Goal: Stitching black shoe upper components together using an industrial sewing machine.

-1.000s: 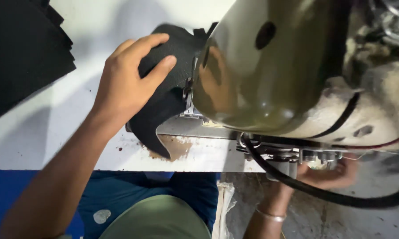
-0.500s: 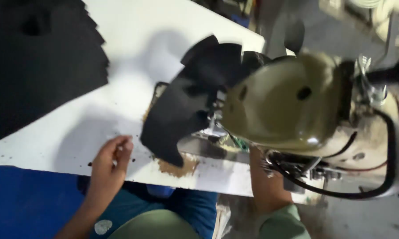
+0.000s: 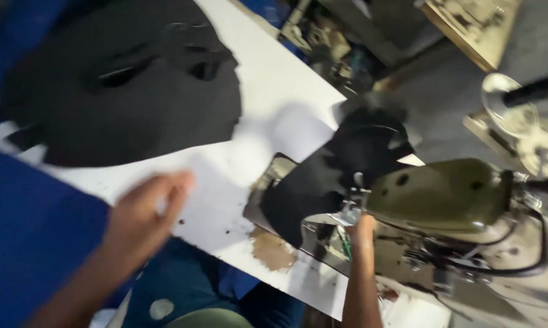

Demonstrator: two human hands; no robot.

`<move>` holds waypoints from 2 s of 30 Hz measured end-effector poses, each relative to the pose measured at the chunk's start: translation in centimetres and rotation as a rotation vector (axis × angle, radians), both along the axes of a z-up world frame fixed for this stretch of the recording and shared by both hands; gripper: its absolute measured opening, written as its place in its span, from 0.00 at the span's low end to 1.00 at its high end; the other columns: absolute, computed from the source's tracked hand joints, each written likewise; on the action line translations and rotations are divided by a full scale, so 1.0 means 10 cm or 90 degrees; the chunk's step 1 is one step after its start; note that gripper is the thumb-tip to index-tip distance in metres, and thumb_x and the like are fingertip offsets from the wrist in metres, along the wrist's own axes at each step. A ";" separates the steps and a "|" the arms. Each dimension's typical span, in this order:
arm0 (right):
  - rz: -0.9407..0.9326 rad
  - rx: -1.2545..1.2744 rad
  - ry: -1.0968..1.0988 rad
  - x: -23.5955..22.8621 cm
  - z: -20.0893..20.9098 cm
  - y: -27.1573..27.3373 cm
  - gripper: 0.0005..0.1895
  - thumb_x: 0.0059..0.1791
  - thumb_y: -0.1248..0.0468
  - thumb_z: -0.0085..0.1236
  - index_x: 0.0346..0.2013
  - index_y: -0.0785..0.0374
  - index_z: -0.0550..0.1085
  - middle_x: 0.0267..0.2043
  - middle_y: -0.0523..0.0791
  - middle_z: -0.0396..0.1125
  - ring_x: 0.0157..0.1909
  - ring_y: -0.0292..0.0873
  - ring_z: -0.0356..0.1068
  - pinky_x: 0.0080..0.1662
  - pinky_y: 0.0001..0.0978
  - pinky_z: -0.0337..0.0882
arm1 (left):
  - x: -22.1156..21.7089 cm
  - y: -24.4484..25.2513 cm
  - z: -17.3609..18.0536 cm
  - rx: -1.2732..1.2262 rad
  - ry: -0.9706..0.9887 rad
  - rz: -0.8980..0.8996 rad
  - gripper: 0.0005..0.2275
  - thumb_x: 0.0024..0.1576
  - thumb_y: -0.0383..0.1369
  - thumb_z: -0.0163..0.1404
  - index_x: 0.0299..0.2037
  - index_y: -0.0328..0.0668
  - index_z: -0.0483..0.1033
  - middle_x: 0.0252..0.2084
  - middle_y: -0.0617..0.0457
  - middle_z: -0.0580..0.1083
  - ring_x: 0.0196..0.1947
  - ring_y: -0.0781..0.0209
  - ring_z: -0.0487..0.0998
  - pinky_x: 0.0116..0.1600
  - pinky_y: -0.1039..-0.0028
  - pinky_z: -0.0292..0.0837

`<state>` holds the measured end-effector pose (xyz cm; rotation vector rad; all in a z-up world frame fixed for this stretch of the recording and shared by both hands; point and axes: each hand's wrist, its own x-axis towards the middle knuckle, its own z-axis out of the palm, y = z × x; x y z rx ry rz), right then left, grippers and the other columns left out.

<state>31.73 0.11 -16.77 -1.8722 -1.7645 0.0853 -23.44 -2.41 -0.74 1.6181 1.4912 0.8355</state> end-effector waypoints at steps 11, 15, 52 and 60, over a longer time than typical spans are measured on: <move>-0.093 -0.098 0.603 -1.45 0.25 -1.88 0.10 0.53 0.68 0.58 0.47 0.69 0.76 0.44 0.45 0.73 0.45 0.36 0.70 0.48 0.27 0.69 | -1.54 1.27 -0.04 0.025 0.378 0.199 0.44 0.47 0.50 0.67 0.72 0.43 0.60 0.62 0.30 0.67 0.61 0.32 0.67 0.60 0.43 0.59; -0.046 -0.180 0.642 -2.03 0.52 -1.83 0.10 0.52 0.69 0.58 0.48 0.69 0.76 0.43 0.45 0.73 0.45 0.37 0.71 0.49 0.26 0.69 | -1.33 1.09 0.08 0.151 0.527 0.252 0.37 0.45 0.49 0.67 0.68 0.52 0.71 0.55 0.36 0.73 0.57 0.37 0.73 0.57 0.45 0.65; 0.145 -0.121 0.266 -2.61 1.02 -1.56 0.09 0.47 0.70 0.65 0.42 0.62 0.79 0.39 0.47 0.76 0.36 0.44 0.77 0.38 0.31 0.76 | 0.82 -0.79 -0.89 0.058 -0.014 -0.246 0.10 0.52 0.31 0.59 0.44 0.46 0.85 0.39 0.53 0.79 0.44 0.54 0.79 0.48 0.66 0.76; 0.081 -0.299 0.413 -2.60 0.97 -1.56 0.07 0.46 0.69 0.65 0.38 0.65 0.79 0.31 0.45 0.75 0.25 0.37 0.72 0.29 0.26 0.71 | 0.84 -0.94 -0.96 0.009 -0.149 -0.176 0.07 0.53 0.31 0.61 0.40 0.40 0.83 0.38 0.50 0.81 0.37 0.55 0.84 0.38 0.69 0.78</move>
